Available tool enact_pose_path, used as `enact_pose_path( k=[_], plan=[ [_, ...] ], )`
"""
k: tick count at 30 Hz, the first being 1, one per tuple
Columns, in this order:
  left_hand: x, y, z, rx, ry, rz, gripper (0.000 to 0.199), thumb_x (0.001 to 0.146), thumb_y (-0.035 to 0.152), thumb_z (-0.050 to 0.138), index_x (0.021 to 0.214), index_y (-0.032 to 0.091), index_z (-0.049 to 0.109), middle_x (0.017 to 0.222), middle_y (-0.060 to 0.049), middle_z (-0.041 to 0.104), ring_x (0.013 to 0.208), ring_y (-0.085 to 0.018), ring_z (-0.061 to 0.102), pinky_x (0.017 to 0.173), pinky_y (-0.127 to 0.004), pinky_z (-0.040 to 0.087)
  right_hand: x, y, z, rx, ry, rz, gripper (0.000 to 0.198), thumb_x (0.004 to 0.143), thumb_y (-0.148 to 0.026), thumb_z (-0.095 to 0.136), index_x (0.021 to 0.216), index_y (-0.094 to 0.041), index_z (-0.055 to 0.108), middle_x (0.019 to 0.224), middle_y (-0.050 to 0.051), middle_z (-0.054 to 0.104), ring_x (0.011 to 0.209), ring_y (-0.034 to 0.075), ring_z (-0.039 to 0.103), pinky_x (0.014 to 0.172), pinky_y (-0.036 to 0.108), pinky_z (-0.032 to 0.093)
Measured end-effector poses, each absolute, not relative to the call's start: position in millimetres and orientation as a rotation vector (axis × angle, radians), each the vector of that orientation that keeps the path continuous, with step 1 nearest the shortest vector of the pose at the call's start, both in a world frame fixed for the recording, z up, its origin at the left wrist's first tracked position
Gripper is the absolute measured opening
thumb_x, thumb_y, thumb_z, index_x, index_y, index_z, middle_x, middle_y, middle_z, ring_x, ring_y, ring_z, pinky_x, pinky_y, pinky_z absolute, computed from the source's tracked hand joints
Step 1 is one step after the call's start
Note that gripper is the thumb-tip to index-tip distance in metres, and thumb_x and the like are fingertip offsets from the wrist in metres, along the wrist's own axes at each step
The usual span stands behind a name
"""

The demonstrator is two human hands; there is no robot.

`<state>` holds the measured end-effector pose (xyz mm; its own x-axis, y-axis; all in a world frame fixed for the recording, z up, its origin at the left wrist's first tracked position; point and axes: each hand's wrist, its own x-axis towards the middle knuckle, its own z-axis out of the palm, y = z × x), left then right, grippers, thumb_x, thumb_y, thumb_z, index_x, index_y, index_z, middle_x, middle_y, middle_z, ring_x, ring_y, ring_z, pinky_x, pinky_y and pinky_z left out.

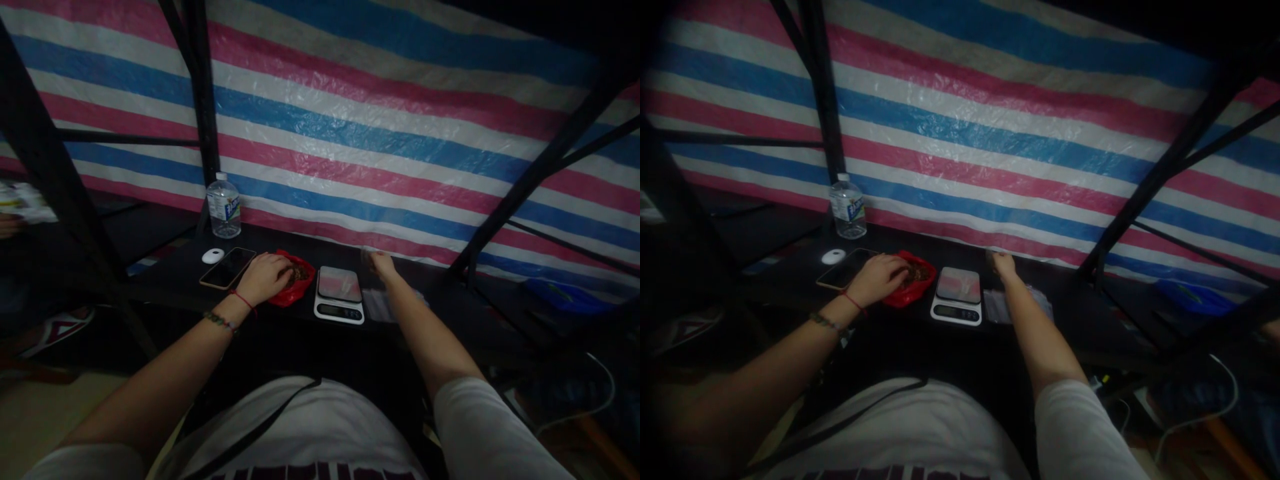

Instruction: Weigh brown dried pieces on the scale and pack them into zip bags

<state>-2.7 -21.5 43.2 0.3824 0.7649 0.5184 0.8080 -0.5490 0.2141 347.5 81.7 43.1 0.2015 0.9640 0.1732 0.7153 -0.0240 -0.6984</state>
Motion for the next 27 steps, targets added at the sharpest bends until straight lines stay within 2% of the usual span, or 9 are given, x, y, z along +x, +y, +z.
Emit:
enact_pose_path(
  k=[4,7,10,13,16,19,22,24,27],
  plan=[
    [9,-27,44,-2.746,-1.454,-1.344,0.031,0.087,0.038,0.049,0.102,0.018,0.066,0.103,-0.009,0.069,0.094,-0.022,0.063,0.090,-0.037,0.047,319,52,65,-1.547,-1.493,0.665,0.036,0.091,-0.037,0.034,0.108,-0.017,0.059,0.087,0.005,0.069,0.062,0.009,0.062,0.053,0.019,0.049],
    [23,-34,42,-3.009,-1.471,-1.770,0.040,0.080,0.043,0.059,0.108,0.015,0.062,0.096,-0.008,0.070,0.084,-0.019,0.065,0.077,-0.032,0.053,285,10,66,-1.036,-1.323,1.170,0.036,0.078,-0.050,0.060,0.097,-0.019,0.063,0.075,0.001,0.065,0.052,0.008,0.056,0.041,0.016,0.041],
    [34,-43,43,-3.230,-1.476,-1.934,0.038,0.076,0.045,0.063,0.097,0.013,0.063,0.081,-0.005,0.068,0.067,-0.014,0.063,0.062,-0.026,0.051,255,-30,56,-0.907,-1.287,1.354,0.038,0.070,-0.052,0.071,0.086,-0.018,0.063,0.063,-0.003,0.059,0.045,0.006,0.049,0.036,0.015,0.033],
    [37,-52,46,-3.414,-1.531,-1.818,0.033,0.077,0.046,0.064,0.074,0.013,0.061,0.065,-0.001,0.063,0.050,-0.008,0.055,0.050,-0.020,0.044,238,-50,47,-0.936,-1.297,1.276,0.038,0.069,-0.053,0.070,0.080,-0.018,0.062,0.056,-0.005,0.054,0.040,0.006,0.042,0.033,0.017,0.029],
    [36,-58,50,-3.603,-1.502,-1.772,0.037,0.075,0.048,0.066,0.070,0.012,0.061,0.065,-0.002,0.064,0.048,-0.007,0.055,0.048,-0.018,0.042,238,-54,43,-1.016,-1.303,1.135,0.039,0.072,-0.055,0.066,0.078,-0.017,0.062,0.053,-0.005,0.051,0.037,0.007,0.037,0.031,0.019,0.025],
    [37,-60,52,-3.729,-1.506,-1.753,0.039,0.074,0.051,0.067,0.069,0.012,0.060,0.062,-0.002,0.064,0.045,-0.008,0.055,0.045,-0.018,0.041,245,-57,44,-1.058,-1.285,1.014,0.038,0.076,-0.055,0.061,0.086,-0.018,0.062,0.061,-0.002,0.056,0.046,0.010,0.046,0.040,0.021,0.035],
    [42,-63,53,-3.680,-1.521,-1.837,0.039,0.074,0.049,0.066,0.067,0.012,0.058,0.060,-0.001,0.063,0.045,-0.008,0.056,0.044,-0.018,0.040,252,-67,51,-1.050,-1.355,0.712,0.035,0.077,-0.049,0.061,0.097,-0.021,0.059,0.084,0.003,0.063,0.069,0.014,0.057,0.058,0.024,0.045],
    [45,-66,54,-3.591,-1.572,-1.871,0.037,0.077,0.047,0.064,0.066,0.012,0.058,0.062,-0.002,0.064,0.045,-0.008,0.057,0.042,-0.016,0.036,253,-77,57,-1.079,-1.478,0.552,0.027,0.078,-0.046,0.061,0.086,-0.020,0.058,0.080,0.002,0.061,0.071,0.014,0.055,0.061,0.024,0.043],
    [50,-71,54,-3.560,-1.634,-1.768,0.033,0.079,0.044,0.061,0.068,0.012,0.060,0.061,-0.001,0.064,0.045,-0.008,0.057,0.041,-0.016,0.034,246,-95,65,-1.144,-1.813,0.590,0.030,0.078,-0.045,0.062,0.068,-0.019,0.053,0.063,-0.002,0.054,0.058,0.011,0.048,0.054,0.023,0.036]
  ],
)
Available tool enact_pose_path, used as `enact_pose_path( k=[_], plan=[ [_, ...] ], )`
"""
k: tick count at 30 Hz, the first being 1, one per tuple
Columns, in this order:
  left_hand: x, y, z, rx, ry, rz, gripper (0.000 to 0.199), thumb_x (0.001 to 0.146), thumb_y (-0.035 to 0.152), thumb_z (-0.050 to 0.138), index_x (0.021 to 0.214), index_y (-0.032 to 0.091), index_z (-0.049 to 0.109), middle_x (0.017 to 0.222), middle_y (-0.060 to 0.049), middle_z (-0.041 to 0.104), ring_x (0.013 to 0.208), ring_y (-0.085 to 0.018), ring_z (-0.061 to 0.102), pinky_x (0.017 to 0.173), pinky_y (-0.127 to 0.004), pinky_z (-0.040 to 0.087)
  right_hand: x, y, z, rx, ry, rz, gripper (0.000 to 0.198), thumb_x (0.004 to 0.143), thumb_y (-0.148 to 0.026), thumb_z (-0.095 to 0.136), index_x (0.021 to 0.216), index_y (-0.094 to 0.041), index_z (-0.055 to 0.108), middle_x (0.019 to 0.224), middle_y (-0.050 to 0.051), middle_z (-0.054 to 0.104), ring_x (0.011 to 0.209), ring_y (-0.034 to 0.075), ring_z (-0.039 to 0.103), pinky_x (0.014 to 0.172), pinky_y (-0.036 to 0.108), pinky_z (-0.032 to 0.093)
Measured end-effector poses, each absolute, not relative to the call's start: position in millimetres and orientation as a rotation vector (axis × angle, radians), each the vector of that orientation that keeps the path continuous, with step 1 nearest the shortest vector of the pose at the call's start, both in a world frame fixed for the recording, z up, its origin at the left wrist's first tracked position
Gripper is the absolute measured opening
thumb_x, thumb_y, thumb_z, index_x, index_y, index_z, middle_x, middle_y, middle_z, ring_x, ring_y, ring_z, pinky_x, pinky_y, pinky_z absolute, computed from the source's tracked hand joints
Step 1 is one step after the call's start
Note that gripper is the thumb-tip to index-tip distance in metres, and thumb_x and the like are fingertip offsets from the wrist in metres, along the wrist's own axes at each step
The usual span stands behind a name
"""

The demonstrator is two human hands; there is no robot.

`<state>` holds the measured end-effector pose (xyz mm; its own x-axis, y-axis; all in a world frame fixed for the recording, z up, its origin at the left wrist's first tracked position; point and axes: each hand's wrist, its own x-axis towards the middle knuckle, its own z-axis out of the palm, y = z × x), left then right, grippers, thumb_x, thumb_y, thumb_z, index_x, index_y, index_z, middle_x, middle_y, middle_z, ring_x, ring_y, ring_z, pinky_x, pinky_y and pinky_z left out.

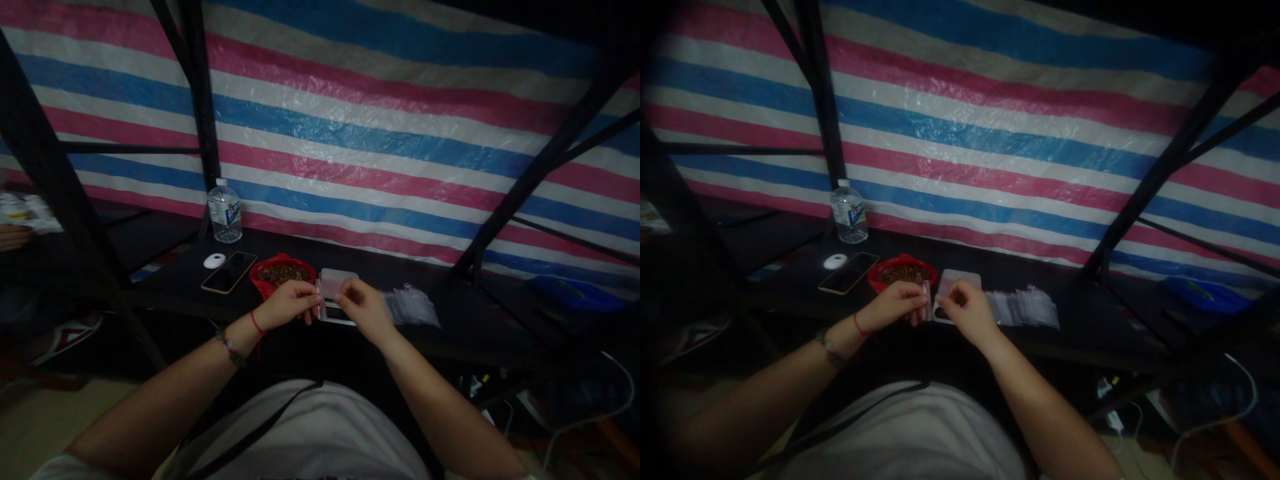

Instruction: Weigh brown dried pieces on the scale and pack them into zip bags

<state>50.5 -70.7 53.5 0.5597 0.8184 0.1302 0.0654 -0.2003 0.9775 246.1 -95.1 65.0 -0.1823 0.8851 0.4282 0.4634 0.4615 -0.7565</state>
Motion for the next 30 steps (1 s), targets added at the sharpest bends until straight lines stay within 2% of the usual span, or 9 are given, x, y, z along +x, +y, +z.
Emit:
enact_pose_path(
  k=[4,7,12,17,20,22,25,28,30],
  plan=[
    [54,-77,52,1.781,0.759,0.832,0.027,0.078,0.038,0.063,0.073,0.012,0.067,0.062,-0.002,0.065,0.054,-0.010,0.059,0.051,-0.019,0.043,232,-113,68,-1.211,-2.124,0.503,0.032,0.069,-0.046,0.072,0.069,-0.018,0.057,0.064,-0.002,0.058,0.058,0.011,0.050,0.054,0.023,0.034],
    [55,-81,53,1.832,0.743,0.802,0.027,0.079,0.037,0.062,0.075,0.012,0.070,0.064,-0.002,0.066,0.056,-0.010,0.058,0.053,-0.019,0.044,229,-115,64,-1.249,-2.152,0.458,0.025,0.072,-0.040,0.070,0.070,-0.017,0.061,0.065,-0.001,0.060,0.060,0.011,0.053,0.056,0.023,0.034],
    [54,-81,52,1.730,0.715,0.709,0.031,0.077,0.043,0.065,0.074,0.012,0.067,0.057,-0.001,0.062,0.052,-0.010,0.059,0.052,-0.020,0.046,239,-107,61,-1.146,-2.168,0.703,0.020,0.079,-0.030,0.061,0.066,-0.016,0.061,0.063,-0.002,0.060,0.059,0.010,0.052,0.055,0.021,0.034],
    [56,-79,51,1.712,0.714,0.745,0.031,0.079,0.042,0.062,0.073,0.012,0.064,0.060,-0.001,0.062,0.052,-0.010,0.059,0.052,-0.020,0.048,250,-96,61,-0.993,-2.124,1.042,0.025,0.084,-0.035,0.055,0.074,-0.015,0.066,0.065,-0.001,0.060,0.059,0.010,0.051,0.056,0.021,0.036],
    [57,-79,53,1.708,0.727,0.800,0.029,0.079,0.040,0.060,0.071,0.012,0.062,0.061,-0.002,0.062,0.051,-0.010,0.059,0.052,-0.021,0.048,249,-90,63,-0.946,-2.092,1.075,0.027,0.085,-0.031,0.049,0.068,-0.014,0.064,0.062,-0.001,0.057,0.058,0.009,0.049,0.057,0.021,0.035],
    [57,-78,56,1.723,0.781,0.870,0.025,0.078,0.035,0.059,0.067,0.013,0.061,0.056,0.000,0.061,0.049,-0.010,0.057,0.051,-0.021,0.046,244,-86,70,-0.979,-2.116,0.971,0.028,0.082,-0.024,0.046,0.061,-0.015,0.059,0.056,-0.003,0.051,0.055,0.009,0.045,0.054,0.021,0.032],
    [53,-77,61,1.745,0.934,1.026,0.020,0.074,0.026,0.054,0.057,0.015,0.057,0.046,0.002,0.054,0.043,-0.008,0.051,0.047,-0.019,0.040,231,-77,89,-1.097,-2.240,0.629,0.027,0.077,-0.021,0.047,0.052,-0.016,0.055,0.049,-0.003,0.044,0.050,0.009,0.039,0.051,0.022,0.026],
    [47,-73,65,1.671,1.074,1.119,0.020,0.070,0.024,0.049,0.052,0.016,0.052,0.040,0.004,0.049,0.038,-0.008,0.046,0.042,-0.018,0.033,219,-65,110,-1.239,-2.271,0.197,0.024,0.074,-0.025,0.052,0.052,-0.016,0.058,0.050,-0.002,0.047,0.050,0.010,0.037,0.052,0.025,0.023],
    [42,-69,65,1.637,1.121,1.159,0.021,0.069,0.025,0.047,0.050,0.017,0.051,0.040,0.003,0.049,0.038,-0.008,0.044,0.041,-0.019,0.030,215,-58,119,-1.299,-2.229,0.067,0.023,0.074,-0.027,0.053,0.055,-0.016,0.060,0.052,-0.001,0.051,0.051,0.010,0.038,0.053,0.026,0.023]
  ],
)
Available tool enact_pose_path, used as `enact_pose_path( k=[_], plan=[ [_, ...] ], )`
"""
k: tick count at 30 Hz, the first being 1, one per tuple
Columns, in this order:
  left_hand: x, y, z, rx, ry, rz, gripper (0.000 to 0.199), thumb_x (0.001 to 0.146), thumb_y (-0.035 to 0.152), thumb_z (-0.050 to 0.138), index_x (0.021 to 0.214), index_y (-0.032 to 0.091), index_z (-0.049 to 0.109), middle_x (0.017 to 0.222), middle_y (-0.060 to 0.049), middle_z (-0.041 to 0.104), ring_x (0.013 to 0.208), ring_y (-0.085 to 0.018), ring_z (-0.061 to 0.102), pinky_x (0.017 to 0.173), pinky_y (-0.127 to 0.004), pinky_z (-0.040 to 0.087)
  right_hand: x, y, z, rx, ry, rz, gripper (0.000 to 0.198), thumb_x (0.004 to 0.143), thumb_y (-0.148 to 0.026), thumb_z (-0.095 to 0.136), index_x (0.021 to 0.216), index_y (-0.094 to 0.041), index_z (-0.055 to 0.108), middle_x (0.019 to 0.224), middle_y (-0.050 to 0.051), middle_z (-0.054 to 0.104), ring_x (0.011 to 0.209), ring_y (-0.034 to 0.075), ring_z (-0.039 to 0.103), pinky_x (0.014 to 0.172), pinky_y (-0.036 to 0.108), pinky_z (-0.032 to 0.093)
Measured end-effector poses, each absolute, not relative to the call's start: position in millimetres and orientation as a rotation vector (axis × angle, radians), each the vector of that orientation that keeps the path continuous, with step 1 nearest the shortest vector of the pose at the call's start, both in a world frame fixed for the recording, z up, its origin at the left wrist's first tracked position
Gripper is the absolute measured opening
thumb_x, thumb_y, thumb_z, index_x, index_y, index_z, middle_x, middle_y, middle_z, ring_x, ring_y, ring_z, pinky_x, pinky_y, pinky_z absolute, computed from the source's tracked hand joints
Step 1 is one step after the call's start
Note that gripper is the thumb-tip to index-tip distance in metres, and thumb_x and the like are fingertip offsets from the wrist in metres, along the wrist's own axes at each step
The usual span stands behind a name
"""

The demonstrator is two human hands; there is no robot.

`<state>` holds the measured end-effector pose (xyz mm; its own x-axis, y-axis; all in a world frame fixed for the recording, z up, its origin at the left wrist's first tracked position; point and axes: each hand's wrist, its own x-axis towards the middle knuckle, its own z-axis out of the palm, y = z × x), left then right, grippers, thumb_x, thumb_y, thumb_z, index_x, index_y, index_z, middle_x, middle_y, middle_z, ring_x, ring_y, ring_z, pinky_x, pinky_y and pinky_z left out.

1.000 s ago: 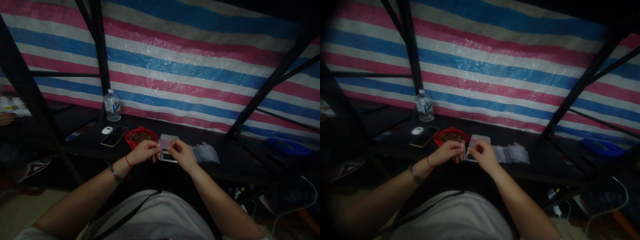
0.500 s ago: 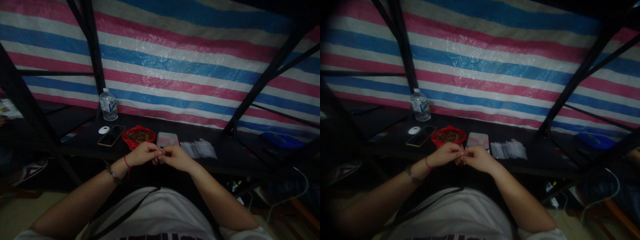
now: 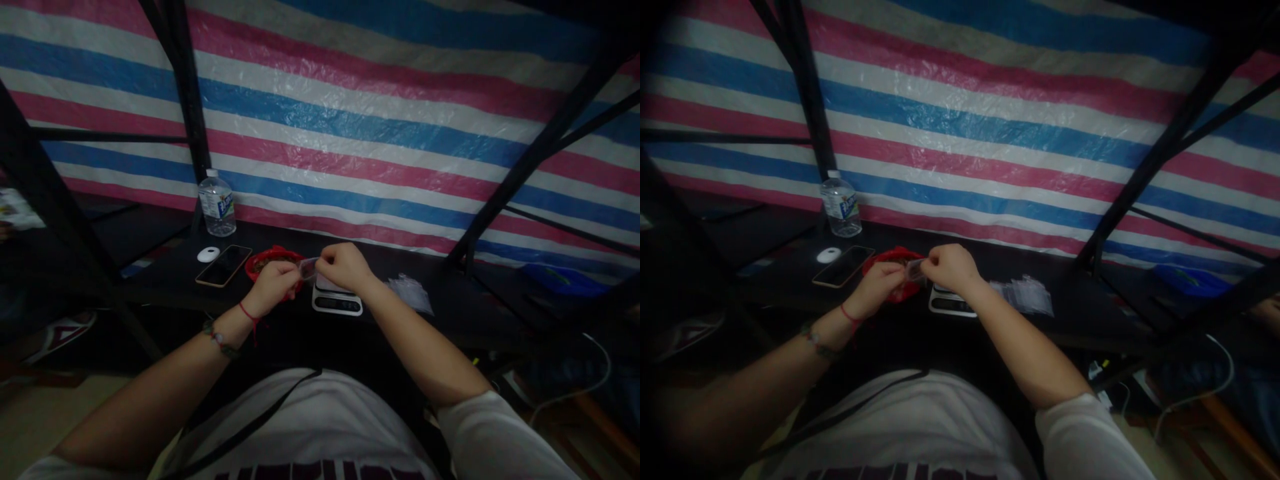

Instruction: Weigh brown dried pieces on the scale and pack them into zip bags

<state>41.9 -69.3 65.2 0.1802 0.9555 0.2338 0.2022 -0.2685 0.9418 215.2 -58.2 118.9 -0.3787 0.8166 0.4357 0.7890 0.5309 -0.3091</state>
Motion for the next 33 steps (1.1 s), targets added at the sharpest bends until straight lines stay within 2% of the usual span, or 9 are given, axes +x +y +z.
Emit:
enact_pose_path(
  k=[5,8,10,12,16,24,27,30,33],
  plan=[
    [25,-54,64,1.657,1.112,1.249,0.019,0.066,0.027,0.050,0.052,0.016,0.055,0.052,0.001,0.056,0.050,-0.010,0.050,0.047,-0.020,0.037,214,-41,114,-1.172,-2.185,0.369,0.023,0.076,-0.025,0.050,0.059,-0.016,0.061,0.060,0.000,0.057,0.060,0.012,0.049,0.061,0.024,0.035],
    [17,-45,63,1.511,1.081,1.282,0.015,0.064,0.027,0.052,0.060,0.015,0.060,0.059,0.000,0.060,0.055,-0.014,0.055,0.051,-0.023,0.043,213,-30,101,-1.006,-1.938,0.793,0.018,0.078,-0.026,0.054,0.090,-0.018,0.066,0.094,0.002,0.065,0.085,0.014,0.058,0.075,0.024,0.043],
    [14,-41,62,1.348,1.038,1.354,0.016,0.064,0.029,0.053,0.064,0.015,0.061,0.059,0.000,0.061,0.054,-0.014,0.056,0.053,-0.025,0.046,211,-23,92,-0.988,-1.744,1.141,0.038,0.076,-0.029,0.062,0.113,-0.024,0.058,0.112,0.004,0.062,0.094,0.015,0.060,0.080,0.028,0.047],
    [13,-38,61,1.236,0.971,1.448,0.016,0.062,0.029,0.056,0.065,0.014,0.062,0.059,0.000,0.061,0.054,-0.014,0.055,0.056,-0.027,0.048,210,-18,85,-0.964,-1.612,1.516,0.049,0.075,-0.033,0.067,0.121,-0.027,0.052,0.113,0.004,0.062,0.091,0.016,0.063,0.078,0.032,0.051],
    [9,-31,59,1.189,0.880,1.568,0.017,0.060,0.026,0.059,0.070,0.013,0.065,0.066,-0.001,0.065,0.061,-0.014,0.058,0.063,-0.028,0.051,206,-7,78,-0.889,-1.428,1.854,0.032,0.076,-0.031,0.070,0.104,-0.022,0.057,0.093,0.002,0.066,0.076,0.014,0.067,0.069,0.028,0.055],
    [-15,-1,35,1.388,1.297,1.528,0.016,0.067,0.032,0.057,0.071,0.016,0.056,0.062,0.002,0.057,0.057,-0.012,0.056,0.057,-0.024,0.050,192,30,80,-0.933,-1.518,1.469,0.012,0.077,-0.023,0.065,0.088,-0.017,0.066,0.079,0.000,0.066,0.064,0.008,0.060,0.059,0.019,0.050],
    [-21,8,22,1.614,1.548,1.523,0.036,0.068,0.022,0.056,0.103,0.015,0.058,0.090,-0.006,0.066,0.080,-0.019,0.065,0.071,-0.030,0.053,185,49,83,-1.025,-1.752,1.085,0.016,0.080,-0.026,0.061,0.086,-0.014,0.069,0.079,0.002,0.067,0.063,0.009,0.058,0.061,0.021,0.049],
    [-18,8,14,1.920,1.709,1.484,0.057,0.066,0.018,0.058,0.122,0.013,0.050,0.122,-0.015,0.057,0.112,-0.026,0.058,0.094,-0.037,0.048,178,61,88,-1.147,-2.006,0.655,0.025,0.084,-0.030,0.054,0.084,-0.013,0.072,0.074,0.003,0.067,0.062,0.011,0.058,0.063,0.022,0.045],
    [-8,-1,12,2.189,1.746,1.358,0.072,0.066,0.031,0.067,0.132,0.012,0.044,0.131,-0.016,0.053,0.121,-0.030,0.051,0.104,-0.039,0.040,169,61,94,-1.191,-2.194,0.376,0.027,0.086,-0.027,0.051,0.085,-0.013,0.074,0.074,0.004,0.069,0.067,0.013,0.060,0.066,0.022,0.042]
  ],
)
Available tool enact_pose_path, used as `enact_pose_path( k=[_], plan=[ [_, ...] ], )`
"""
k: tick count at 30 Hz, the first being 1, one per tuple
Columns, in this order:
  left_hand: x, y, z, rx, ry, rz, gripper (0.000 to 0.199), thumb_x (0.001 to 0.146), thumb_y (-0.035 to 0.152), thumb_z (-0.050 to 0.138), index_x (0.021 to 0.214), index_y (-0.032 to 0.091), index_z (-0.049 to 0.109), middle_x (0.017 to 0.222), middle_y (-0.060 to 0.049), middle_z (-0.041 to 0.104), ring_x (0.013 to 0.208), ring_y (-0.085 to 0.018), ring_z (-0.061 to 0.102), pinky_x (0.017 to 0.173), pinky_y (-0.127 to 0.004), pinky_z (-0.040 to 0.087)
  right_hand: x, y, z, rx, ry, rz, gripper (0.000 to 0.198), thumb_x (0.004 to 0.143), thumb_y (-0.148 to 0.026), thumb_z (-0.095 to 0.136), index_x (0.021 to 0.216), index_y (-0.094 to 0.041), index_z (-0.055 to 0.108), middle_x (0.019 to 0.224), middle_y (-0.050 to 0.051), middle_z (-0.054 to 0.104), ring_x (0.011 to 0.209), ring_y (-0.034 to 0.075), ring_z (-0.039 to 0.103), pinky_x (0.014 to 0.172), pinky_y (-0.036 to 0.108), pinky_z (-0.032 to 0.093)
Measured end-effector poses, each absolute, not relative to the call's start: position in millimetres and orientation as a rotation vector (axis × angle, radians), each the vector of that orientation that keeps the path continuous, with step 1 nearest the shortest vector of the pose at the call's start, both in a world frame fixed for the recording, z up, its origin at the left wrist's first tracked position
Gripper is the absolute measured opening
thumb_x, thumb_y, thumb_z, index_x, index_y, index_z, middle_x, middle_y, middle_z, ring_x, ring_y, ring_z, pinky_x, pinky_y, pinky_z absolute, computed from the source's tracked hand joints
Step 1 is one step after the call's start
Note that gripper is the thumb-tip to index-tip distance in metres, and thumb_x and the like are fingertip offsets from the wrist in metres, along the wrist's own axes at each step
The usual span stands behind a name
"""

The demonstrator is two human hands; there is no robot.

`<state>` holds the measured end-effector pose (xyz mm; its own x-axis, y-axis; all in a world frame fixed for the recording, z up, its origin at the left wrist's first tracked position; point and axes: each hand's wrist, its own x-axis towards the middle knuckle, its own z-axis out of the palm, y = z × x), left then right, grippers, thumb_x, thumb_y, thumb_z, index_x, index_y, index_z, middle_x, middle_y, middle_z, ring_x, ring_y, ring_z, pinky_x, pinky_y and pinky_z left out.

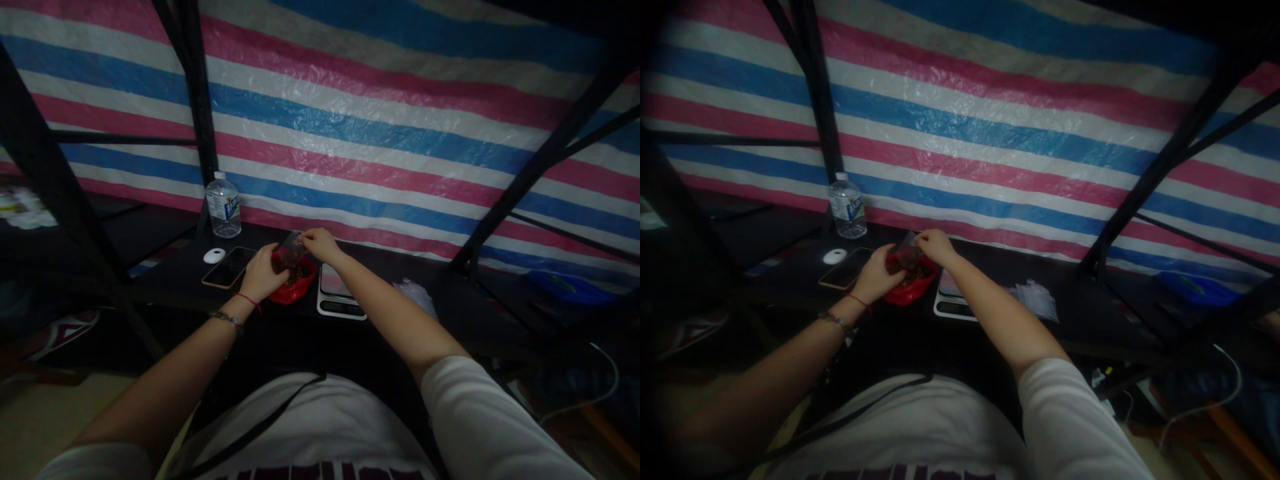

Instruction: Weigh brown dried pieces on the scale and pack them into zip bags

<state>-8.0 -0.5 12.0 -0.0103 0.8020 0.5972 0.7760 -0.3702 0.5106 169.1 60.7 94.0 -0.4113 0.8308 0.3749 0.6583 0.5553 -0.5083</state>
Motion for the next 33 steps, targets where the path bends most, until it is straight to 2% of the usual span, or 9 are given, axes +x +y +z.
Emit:
enact_pose_path(
  k=[4,8,14,19,23,27,29,33],
  plan=[
    [3,-9,12,2.261,1.866,1.233,0.089,0.066,0.048,0.070,0.140,0.014,0.035,0.136,-0.016,0.050,0.123,-0.032,0.050,0.105,-0.040,0.038,156,52,99,-1.138,-2.244,0.159,0.028,0.086,-0.026,0.049,0.088,-0.015,0.075,0.085,0.006,0.072,0.076,0.015,0.062,0.071,0.023,0.040],
    [3,-11,12,2.211,2.000,1.131,0.091,0.069,0.051,0.068,0.142,0.012,0.031,0.136,-0.019,0.050,0.120,-0.031,0.053,0.099,-0.038,0.042,151,48,101,-1.135,-2.335,0.093,0.027,0.085,-0.025,0.050,0.086,-0.014,0.074,0.085,0.008,0.072,0.076,0.017,0.062,0.068,0.024,0.039],
    [-2,-14,14,2.248,2.055,0.947,0.069,0.076,0.056,0.058,0.131,0.015,0.048,0.113,-0.015,0.066,0.101,-0.031,0.063,0.087,-0.038,0.047,154,49,103,-1.195,-2.245,0.073,0.028,0.087,-0.028,0.049,0.085,-0.015,0.074,0.084,0.008,0.071,0.077,0.017,0.061,0.068,0.024,0.038],
    [-2,-13,14,2.369,1.957,0.879,0.047,0.081,0.054,0.051,0.109,0.018,0.065,0.108,-0.013,0.067,0.101,-0.029,0.061,0.090,-0.037,0.045,172,56,103,-1.235,-2.095,0.178,0.028,0.086,-0.028,0.049,0.082,-0.014,0.074,0.080,0.006,0.070,0.074,0.016,0.061,0.069,0.024,0.040],
    [-1,-10,10,2.429,1.923,0.873,0.050,0.084,0.055,0.046,0.112,0.018,0.065,0.112,-0.013,0.066,0.104,-0.029,0.060,0.092,-0.038,0.044,194,64,98,-1.285,-1.962,0.415,0.027,0.083,-0.030,0.051,0.083,-0.013,0.072,0.070,0.004,0.067,0.063,0.014,0.059,0.064,0.025,0.043],
    [-2,-9,8,2.474,1.908,0.854,0.051,0.087,0.055,0.041,0.113,0.018,0.065,0.117,-0.013,0.065,0.109,-0.028,0.059,0.094,-0.037,0.044,232,66,92,-1.314,-1.742,0.610,0.025,0.081,-0.032,0.052,0.084,-0.012,0.067,0.071,0.004,0.066,0.056,0.013,0.058,0.058,0.025,0.046],
    [-2,-8,7,2.462,1.931,0.823,0.052,0.087,0.056,0.041,0.113,0.019,0.066,0.118,-0.013,0.065,0.109,-0.028,0.059,0.094,-0.037,0.044,266,63,91,-1.391,-1.680,0.542,0.021,0.078,-0.030,0.053,0.080,-0.012,0.064,0.070,0.004,0.065,0.056,0.012,0.057,0.057,0.025,0.046],
    [-4,-6,7,2.460,1.961,0.764,0.054,0.087,0.057,0.039,0.115,0.019,0.065,0.118,-0.012,0.065,0.110,-0.028,0.058,0.095,-0.038,0.043,360,42,93,-1.619,-1.759,0.159,0.015,0.080,-0.025,0.050,0.082,-0.014,0.060,0.069,0.005,0.064,0.058,0.013,0.057,0.058,0.024,0.045]
  ],
)
